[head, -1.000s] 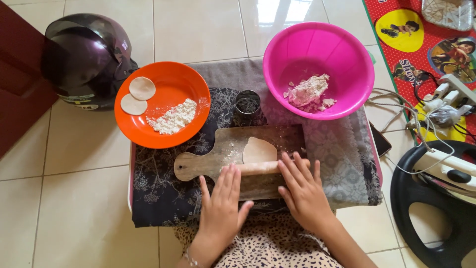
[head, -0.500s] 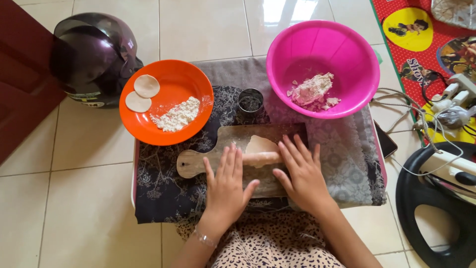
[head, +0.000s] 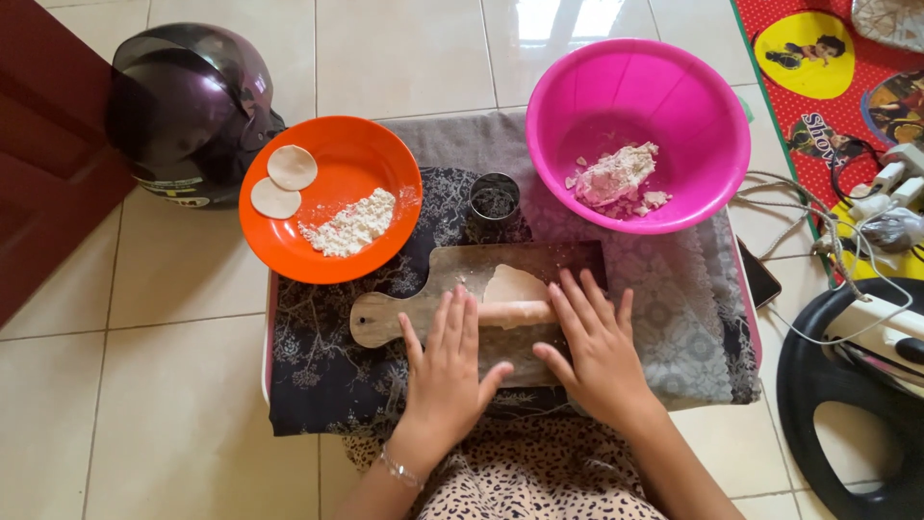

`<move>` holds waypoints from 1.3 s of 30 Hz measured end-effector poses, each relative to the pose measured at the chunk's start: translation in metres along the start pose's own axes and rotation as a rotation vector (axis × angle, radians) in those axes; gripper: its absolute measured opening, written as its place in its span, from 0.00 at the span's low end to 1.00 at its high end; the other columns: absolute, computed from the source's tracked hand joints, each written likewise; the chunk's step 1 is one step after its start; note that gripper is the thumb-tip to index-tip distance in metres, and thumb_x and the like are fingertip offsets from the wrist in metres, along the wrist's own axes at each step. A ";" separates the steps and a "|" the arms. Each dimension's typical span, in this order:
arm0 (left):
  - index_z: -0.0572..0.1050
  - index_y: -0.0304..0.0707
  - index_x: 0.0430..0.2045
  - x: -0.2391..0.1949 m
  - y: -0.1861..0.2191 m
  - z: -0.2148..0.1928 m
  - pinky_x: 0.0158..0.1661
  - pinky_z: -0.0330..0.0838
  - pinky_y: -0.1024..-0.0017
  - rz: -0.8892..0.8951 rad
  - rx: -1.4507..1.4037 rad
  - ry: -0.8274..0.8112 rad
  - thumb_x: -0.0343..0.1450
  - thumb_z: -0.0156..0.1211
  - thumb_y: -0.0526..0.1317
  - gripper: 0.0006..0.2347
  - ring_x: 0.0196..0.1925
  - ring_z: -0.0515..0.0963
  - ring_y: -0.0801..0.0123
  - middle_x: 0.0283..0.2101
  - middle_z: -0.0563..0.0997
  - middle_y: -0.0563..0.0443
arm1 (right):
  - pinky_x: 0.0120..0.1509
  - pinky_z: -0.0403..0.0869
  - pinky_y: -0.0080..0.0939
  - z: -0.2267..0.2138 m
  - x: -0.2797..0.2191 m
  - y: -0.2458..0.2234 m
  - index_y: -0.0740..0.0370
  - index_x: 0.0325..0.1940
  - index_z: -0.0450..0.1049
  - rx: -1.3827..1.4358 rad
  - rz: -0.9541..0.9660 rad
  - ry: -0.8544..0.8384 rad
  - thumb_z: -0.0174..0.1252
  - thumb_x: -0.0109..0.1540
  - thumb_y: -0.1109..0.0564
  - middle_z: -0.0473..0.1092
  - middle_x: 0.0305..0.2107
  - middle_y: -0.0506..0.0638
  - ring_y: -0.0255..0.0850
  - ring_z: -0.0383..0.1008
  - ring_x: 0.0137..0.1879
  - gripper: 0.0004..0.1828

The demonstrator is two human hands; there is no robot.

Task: Rolling out dough with a rolling pin and cutting it into circular wrappers using a metal cutter.

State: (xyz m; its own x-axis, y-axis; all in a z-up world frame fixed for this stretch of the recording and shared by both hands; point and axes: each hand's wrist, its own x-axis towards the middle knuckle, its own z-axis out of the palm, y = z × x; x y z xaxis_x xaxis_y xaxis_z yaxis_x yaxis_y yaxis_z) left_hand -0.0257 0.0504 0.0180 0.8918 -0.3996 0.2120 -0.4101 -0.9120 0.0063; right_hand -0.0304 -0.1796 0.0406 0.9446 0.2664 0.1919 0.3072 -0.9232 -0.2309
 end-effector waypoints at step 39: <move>0.41 0.39 0.74 0.067 -0.037 0.005 0.63 0.16 0.26 -0.070 -0.348 -0.153 0.78 0.34 0.57 0.32 0.78 0.26 0.51 0.79 0.35 0.46 | 0.78 0.38 0.72 0.010 0.071 0.045 0.52 0.80 0.52 -0.079 -0.065 -0.097 0.37 0.71 0.36 0.50 0.76 0.52 0.51 0.43 0.82 0.36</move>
State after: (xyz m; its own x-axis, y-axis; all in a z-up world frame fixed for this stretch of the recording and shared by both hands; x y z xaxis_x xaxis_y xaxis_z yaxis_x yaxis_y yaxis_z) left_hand 0.0503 0.0568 0.0271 0.9273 -0.3708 0.0513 -0.3642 -0.8619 0.3528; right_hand 0.0518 -0.1991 0.0339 0.9308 0.3486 0.1103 0.3621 -0.9208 -0.1448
